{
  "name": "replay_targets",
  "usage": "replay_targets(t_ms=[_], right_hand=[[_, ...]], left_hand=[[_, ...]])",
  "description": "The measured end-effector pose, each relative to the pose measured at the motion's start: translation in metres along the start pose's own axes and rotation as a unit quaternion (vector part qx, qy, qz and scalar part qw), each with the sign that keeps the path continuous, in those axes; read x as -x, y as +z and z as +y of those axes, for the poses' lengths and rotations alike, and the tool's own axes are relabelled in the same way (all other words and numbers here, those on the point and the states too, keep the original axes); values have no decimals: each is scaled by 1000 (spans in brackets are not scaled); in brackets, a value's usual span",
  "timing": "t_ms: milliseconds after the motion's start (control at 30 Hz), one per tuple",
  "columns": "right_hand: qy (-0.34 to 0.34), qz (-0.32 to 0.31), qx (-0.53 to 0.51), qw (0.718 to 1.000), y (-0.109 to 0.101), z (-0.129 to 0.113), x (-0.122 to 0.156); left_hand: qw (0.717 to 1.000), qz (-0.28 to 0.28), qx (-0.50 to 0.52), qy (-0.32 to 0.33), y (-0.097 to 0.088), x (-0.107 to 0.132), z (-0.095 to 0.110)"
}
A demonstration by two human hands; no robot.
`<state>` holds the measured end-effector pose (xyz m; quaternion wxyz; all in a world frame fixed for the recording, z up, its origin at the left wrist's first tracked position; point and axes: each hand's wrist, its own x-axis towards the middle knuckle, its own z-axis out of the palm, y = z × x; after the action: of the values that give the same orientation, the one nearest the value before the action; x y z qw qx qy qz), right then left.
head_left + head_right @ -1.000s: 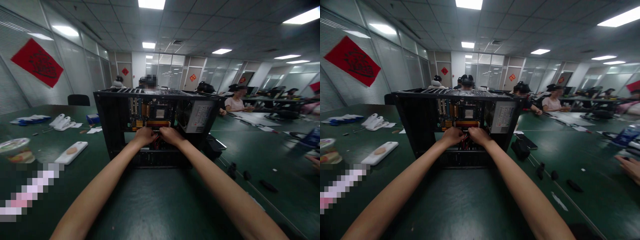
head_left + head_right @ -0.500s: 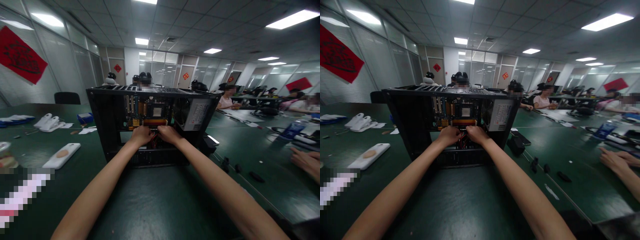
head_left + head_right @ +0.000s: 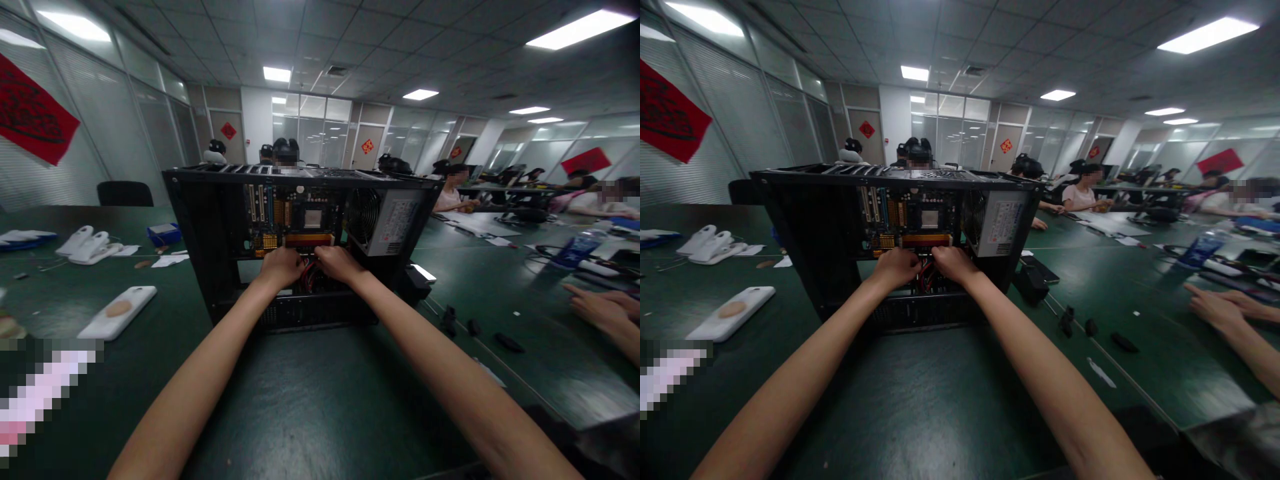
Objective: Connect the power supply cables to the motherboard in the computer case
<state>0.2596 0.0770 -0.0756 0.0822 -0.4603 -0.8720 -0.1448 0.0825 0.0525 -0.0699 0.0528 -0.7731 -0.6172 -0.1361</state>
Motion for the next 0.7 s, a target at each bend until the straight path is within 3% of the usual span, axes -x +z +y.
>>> replay_targets(t_ms=[367, 700], right_hand=[[15, -1, -3, 1000, 2, 0, -1], [39, 29, -76, 996, 12, 4, 0]], left_hand=[[999, 31, 13, -23, 3, -5, -6], [997, 13, 43, -55, 13, -16, -12]])
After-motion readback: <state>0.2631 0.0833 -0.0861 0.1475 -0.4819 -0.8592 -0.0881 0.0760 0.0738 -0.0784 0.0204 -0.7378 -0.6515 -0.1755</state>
